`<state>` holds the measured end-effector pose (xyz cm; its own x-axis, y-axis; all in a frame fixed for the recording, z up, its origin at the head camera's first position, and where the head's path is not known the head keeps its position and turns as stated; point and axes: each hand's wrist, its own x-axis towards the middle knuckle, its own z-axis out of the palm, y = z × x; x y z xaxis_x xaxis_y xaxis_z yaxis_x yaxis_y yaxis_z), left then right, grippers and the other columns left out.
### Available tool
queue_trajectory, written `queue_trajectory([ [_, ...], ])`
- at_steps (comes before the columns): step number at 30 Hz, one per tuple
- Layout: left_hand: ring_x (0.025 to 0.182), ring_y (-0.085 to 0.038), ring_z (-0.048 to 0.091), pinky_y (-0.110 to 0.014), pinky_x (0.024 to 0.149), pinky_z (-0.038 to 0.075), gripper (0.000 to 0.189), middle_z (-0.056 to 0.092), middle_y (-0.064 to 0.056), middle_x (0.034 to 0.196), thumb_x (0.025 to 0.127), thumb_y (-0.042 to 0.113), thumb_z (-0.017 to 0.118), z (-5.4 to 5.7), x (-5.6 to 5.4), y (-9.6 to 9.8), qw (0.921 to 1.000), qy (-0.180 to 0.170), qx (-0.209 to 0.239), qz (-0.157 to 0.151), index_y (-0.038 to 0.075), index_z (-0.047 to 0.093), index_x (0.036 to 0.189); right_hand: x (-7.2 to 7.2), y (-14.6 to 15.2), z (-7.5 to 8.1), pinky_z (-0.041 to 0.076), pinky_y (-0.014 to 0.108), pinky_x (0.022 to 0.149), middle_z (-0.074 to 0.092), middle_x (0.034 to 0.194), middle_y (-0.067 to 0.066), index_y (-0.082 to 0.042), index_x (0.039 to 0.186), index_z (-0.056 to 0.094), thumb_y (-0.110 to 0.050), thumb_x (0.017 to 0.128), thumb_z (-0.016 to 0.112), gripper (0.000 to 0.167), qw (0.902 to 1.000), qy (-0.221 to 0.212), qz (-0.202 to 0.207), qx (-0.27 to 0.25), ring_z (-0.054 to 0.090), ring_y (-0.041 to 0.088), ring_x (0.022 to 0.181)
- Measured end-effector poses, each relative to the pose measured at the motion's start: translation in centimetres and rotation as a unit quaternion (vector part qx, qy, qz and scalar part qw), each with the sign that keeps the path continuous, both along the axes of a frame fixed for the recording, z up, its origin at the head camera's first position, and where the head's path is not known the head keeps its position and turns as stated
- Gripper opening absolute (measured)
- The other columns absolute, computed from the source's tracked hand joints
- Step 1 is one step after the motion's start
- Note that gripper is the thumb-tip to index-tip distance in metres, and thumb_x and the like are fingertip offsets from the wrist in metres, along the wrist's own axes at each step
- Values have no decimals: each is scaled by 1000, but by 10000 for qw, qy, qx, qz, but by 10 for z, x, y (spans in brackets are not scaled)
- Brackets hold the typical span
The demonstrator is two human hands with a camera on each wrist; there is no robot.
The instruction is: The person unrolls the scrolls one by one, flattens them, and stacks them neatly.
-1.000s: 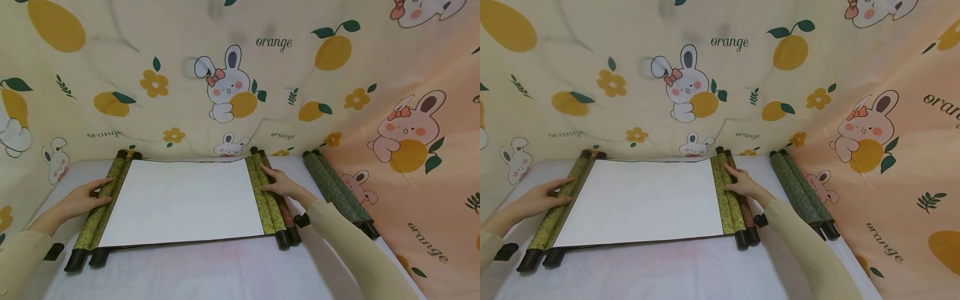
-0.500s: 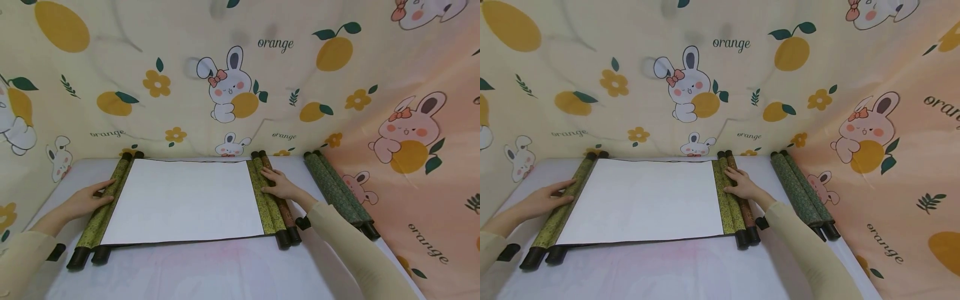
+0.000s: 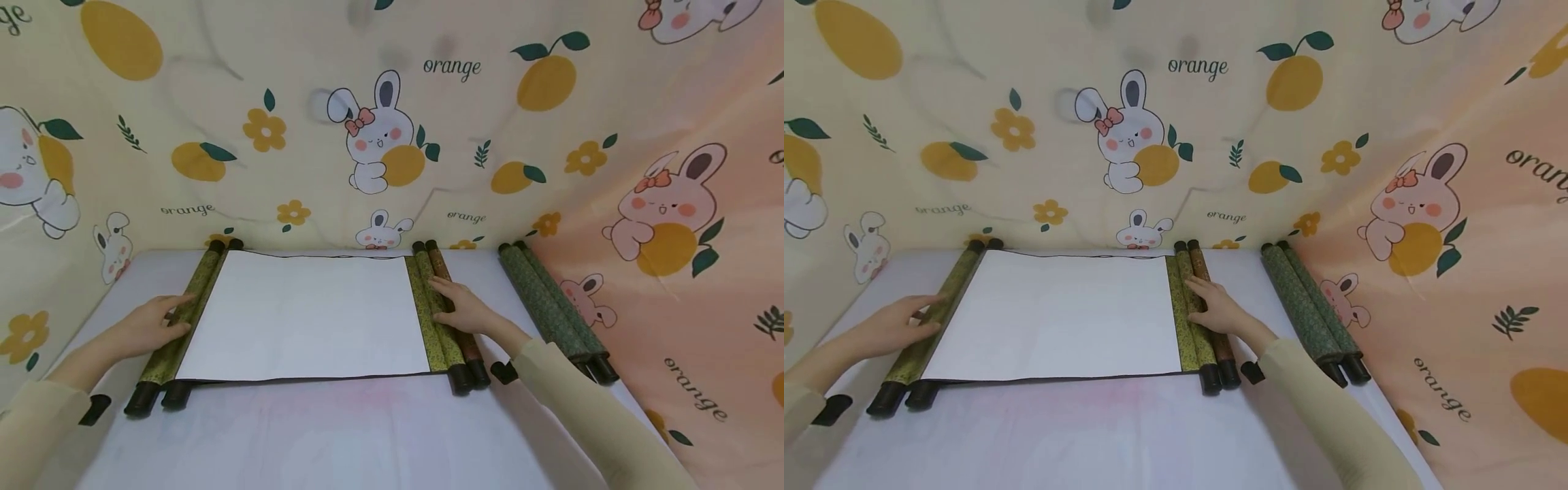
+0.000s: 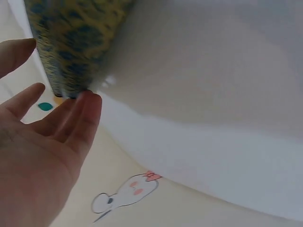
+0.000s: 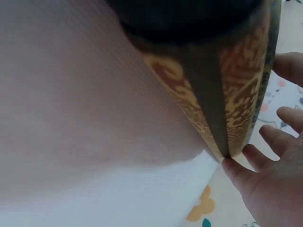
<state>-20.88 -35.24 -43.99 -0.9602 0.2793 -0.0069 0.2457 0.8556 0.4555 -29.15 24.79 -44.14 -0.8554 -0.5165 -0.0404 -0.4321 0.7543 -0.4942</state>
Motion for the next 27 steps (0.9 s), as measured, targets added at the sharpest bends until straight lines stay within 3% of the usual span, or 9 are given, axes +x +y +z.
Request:
queue_trajectory([
  [7,126,-70,38,-77,99,37,69,35,-51,142,96,12,70,10,14,22,9997,179,-165,-81,-18,37,148,22,8,2,26,69,117,23,168,25,0,162,31,-13,100,69,74,9991,-24,64,-411,22,50,152],
  [15,136,-61,36,-74,105,34,66,37,-38,152,99,12,70,32,23,73,9954,832,200,-431,-8,40,154,46,16,6,33,69,113,23,169,22,-6,163,32,-15,101,69,73,9948,243,-112,-985,26,47,152],
  [21,141,-55,35,-71,108,35,65,35,-29,158,100,11,67,47,22,122,9907,1122,532,-551,-2,38,157,59,22,13,41,65,108,29,168,18,-7,161,37,-7,100,69,69,9801,743,-357,-1807,40,45,144],
  [27,144,-50,36,-67,111,36,63,36,-25,160,101,11,65,57,10,176,9817,1455,933,-796,0,38,158,64,40,18,44,61,106,34,166,12,-10,159,42,-6,102,66,62,9576,1316,-838,-2420,49,41,138],
])
